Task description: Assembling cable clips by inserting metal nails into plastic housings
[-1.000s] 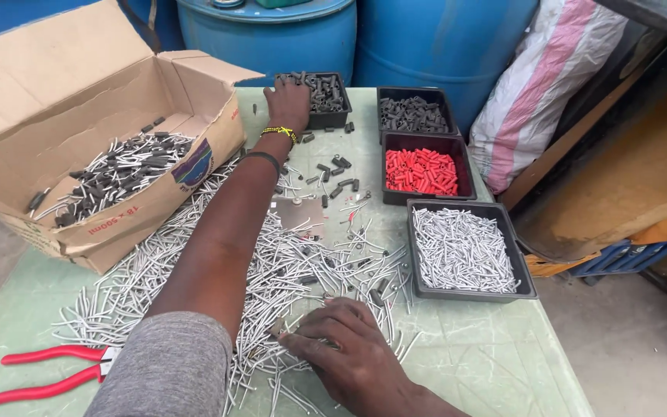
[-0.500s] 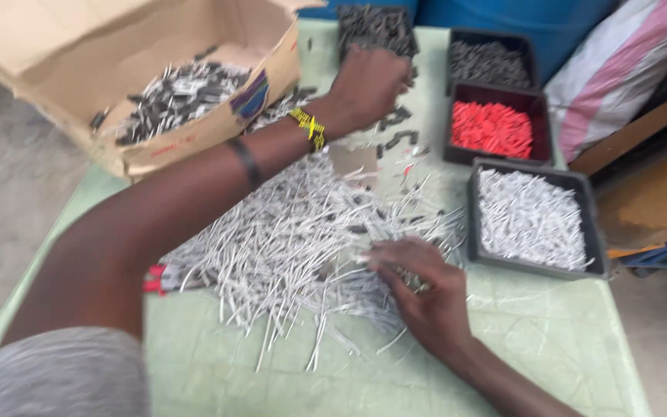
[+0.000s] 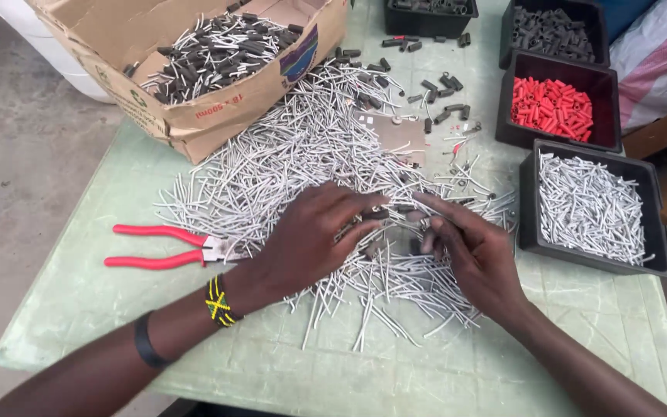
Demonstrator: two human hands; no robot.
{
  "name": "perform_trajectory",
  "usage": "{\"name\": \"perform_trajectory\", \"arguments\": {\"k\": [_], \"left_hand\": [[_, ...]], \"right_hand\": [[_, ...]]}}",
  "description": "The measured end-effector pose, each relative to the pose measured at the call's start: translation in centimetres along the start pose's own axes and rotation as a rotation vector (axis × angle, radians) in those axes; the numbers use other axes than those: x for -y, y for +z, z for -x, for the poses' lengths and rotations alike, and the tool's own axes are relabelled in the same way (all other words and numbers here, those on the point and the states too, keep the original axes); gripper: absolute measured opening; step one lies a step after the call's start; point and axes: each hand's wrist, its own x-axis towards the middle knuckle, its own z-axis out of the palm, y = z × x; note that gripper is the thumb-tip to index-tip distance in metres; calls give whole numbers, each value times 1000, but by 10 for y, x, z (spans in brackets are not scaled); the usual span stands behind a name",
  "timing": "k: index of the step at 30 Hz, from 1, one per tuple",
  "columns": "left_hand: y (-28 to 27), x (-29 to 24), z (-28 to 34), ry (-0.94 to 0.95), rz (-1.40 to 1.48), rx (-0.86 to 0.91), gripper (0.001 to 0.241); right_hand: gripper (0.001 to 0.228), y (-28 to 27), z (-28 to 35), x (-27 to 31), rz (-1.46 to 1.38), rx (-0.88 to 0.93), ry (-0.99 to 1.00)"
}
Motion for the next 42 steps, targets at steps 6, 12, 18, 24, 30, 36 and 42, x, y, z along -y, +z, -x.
{"name": "perform_trajectory", "arguments": {"k": [6,12,18,24,30,36,42], "left_hand": [[9,8,19,70,-177,39,45],[8,2,19,67,-69,-53,30],[7,-4,21,80,-3,-8,31],[5,-5,22,95,101,26,20],[-6,17,16,20,66,-148,20],[4,-5,19,118,72,-47,14],[7,-8,22,119,120,-75,11]], "right_hand": [[42,5,6,19,102,165,127],[44,6,15,24,305,209,90],[47,3,20,23,285,213,129],[59,2,16,33,240,290,206],[66,-20,1,11,654,217,-154],[64,-2,9,18,631,130,-399],[28,8,12,30,416,98,-376]]}}
